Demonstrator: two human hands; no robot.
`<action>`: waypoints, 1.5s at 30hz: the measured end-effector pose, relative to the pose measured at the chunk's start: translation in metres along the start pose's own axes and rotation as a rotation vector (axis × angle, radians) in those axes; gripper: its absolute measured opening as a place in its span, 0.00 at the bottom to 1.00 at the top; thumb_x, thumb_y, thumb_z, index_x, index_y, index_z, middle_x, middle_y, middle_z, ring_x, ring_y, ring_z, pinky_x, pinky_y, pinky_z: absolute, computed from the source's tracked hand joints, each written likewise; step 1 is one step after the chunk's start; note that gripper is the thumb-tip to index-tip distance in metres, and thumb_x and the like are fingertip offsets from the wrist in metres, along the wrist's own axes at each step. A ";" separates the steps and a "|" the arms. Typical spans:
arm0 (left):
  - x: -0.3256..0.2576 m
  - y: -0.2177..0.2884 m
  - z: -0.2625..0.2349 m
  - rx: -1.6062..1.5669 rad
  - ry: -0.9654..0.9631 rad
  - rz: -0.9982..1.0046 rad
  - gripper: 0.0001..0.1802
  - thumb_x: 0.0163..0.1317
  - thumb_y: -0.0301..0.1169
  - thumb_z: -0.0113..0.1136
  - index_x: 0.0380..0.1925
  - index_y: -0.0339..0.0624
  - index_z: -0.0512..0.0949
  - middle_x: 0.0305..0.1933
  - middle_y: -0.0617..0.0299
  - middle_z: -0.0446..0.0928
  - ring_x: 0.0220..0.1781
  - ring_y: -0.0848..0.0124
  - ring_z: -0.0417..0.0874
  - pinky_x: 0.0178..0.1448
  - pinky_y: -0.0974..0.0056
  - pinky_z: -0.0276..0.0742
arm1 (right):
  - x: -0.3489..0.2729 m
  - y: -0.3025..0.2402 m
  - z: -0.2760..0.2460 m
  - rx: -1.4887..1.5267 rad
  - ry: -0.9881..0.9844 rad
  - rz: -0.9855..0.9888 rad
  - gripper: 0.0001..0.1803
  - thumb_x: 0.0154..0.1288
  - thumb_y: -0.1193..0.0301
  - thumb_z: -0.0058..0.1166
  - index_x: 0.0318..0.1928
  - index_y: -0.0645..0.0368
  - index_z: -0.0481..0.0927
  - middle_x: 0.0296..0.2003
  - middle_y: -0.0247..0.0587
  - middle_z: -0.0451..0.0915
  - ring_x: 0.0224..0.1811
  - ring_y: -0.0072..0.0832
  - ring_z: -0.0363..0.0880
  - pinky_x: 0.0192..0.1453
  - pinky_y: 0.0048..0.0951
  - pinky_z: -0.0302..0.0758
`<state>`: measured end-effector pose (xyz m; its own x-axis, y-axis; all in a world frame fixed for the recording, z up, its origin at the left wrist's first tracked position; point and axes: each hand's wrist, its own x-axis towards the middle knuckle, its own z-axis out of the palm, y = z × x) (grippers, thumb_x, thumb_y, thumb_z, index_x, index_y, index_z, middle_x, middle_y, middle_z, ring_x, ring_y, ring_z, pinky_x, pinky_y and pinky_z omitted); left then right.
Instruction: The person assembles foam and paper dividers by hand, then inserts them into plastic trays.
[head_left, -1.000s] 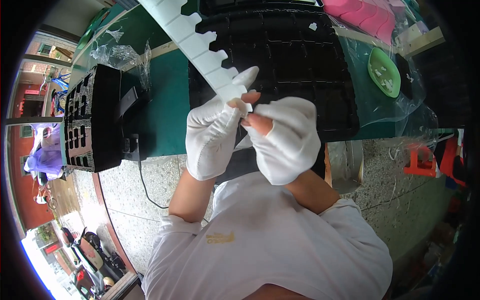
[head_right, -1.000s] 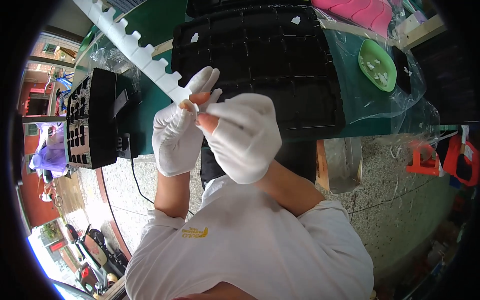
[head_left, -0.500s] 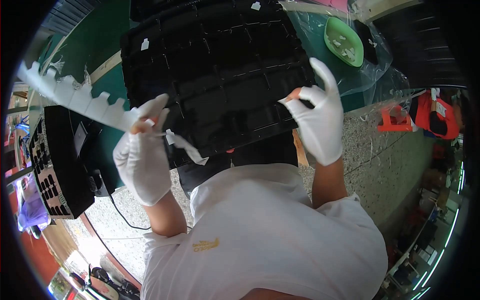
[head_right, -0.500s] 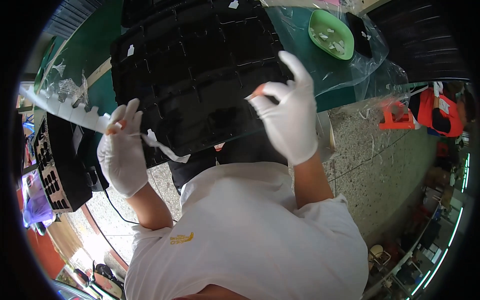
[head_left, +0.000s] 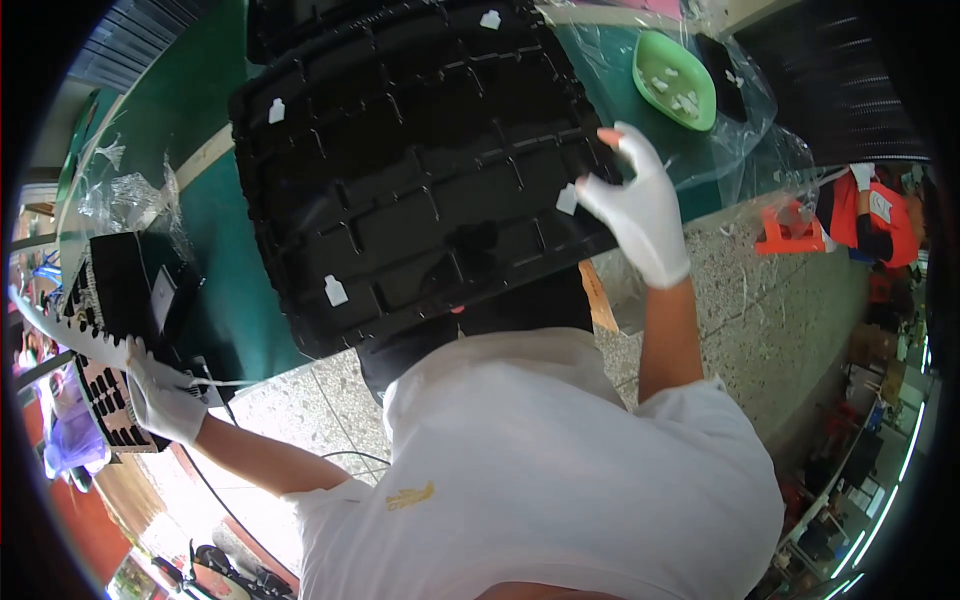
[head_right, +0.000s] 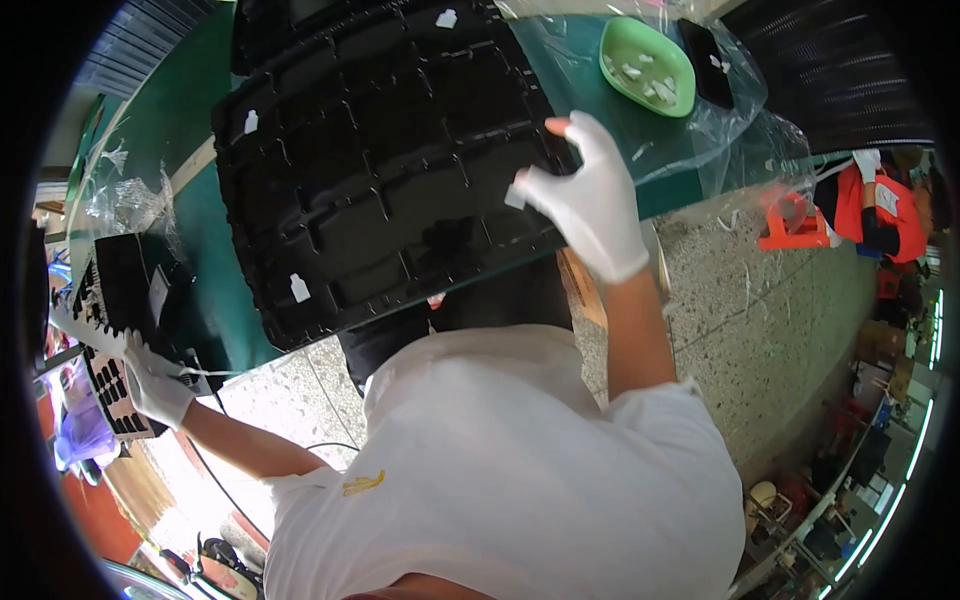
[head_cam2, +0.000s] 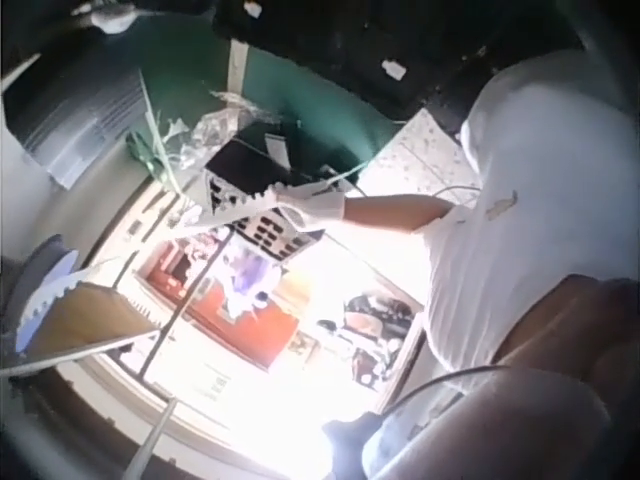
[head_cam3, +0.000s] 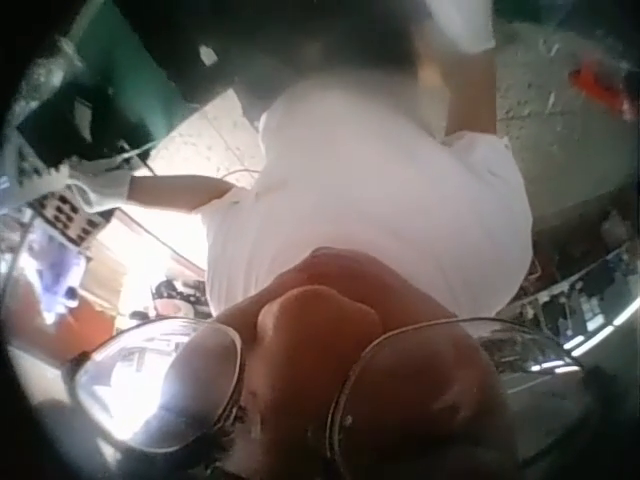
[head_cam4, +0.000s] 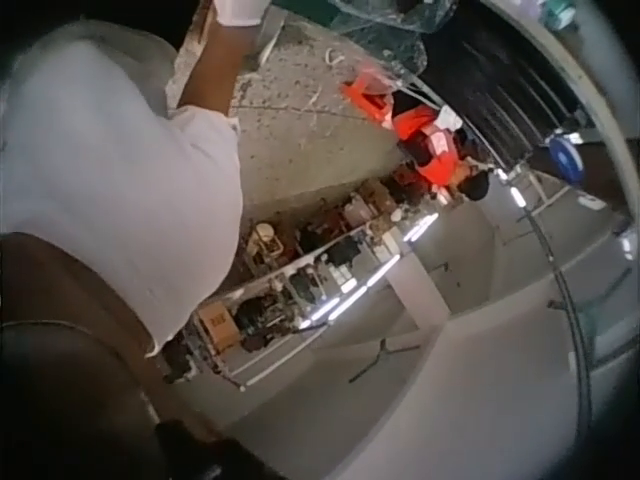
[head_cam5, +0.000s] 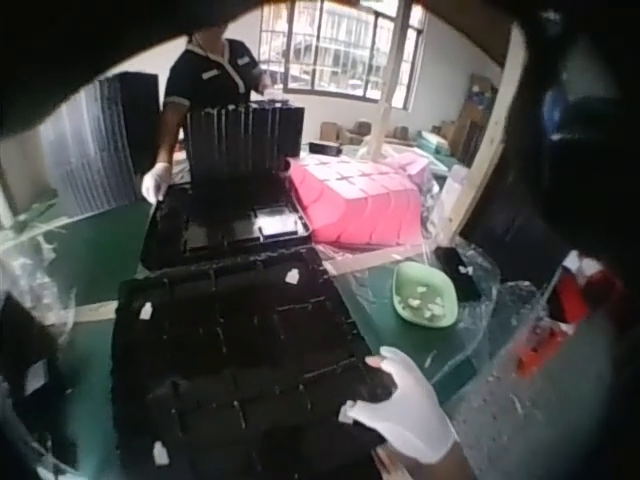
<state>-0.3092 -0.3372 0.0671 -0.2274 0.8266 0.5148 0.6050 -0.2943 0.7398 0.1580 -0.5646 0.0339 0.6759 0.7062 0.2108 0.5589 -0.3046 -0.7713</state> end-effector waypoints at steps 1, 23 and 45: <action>0.001 -0.003 -0.003 0.012 0.052 -0.045 0.23 0.78 0.38 0.48 0.51 0.25 0.82 0.51 0.48 0.85 0.55 0.60 0.86 0.61 0.60 0.82 | -0.008 -0.005 0.003 -0.162 -0.003 -0.062 0.27 0.53 0.68 0.70 0.54 0.62 0.81 0.59 0.57 0.76 0.64 0.51 0.73 0.69 0.40 0.69; -0.135 0.079 0.052 0.248 -0.856 0.848 0.57 0.44 0.40 0.76 0.74 0.34 0.59 0.50 0.46 0.84 0.62 0.51 0.83 0.84 0.45 0.35 | -0.035 -0.012 -0.022 -0.509 -0.424 -0.530 0.57 0.45 0.49 0.74 0.71 0.66 0.64 0.54 0.45 0.84 0.60 0.35 0.81 0.80 0.56 0.47; -0.104 0.058 0.067 0.173 -0.692 0.727 0.33 0.70 0.44 0.54 0.65 0.28 0.71 0.58 0.47 0.82 0.73 0.46 0.70 0.80 0.41 0.50 | 0.002 -0.010 -0.013 -0.417 -0.092 -0.510 0.15 0.50 0.67 0.74 0.38 0.61 0.87 0.54 0.48 0.80 0.57 0.44 0.78 0.67 0.42 0.71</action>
<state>-0.1994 -0.4079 0.0273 0.6971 0.5877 0.4106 0.5355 -0.8077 0.2469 0.1599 -0.5688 0.0502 0.2439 0.8732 0.4219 0.9495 -0.1264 -0.2872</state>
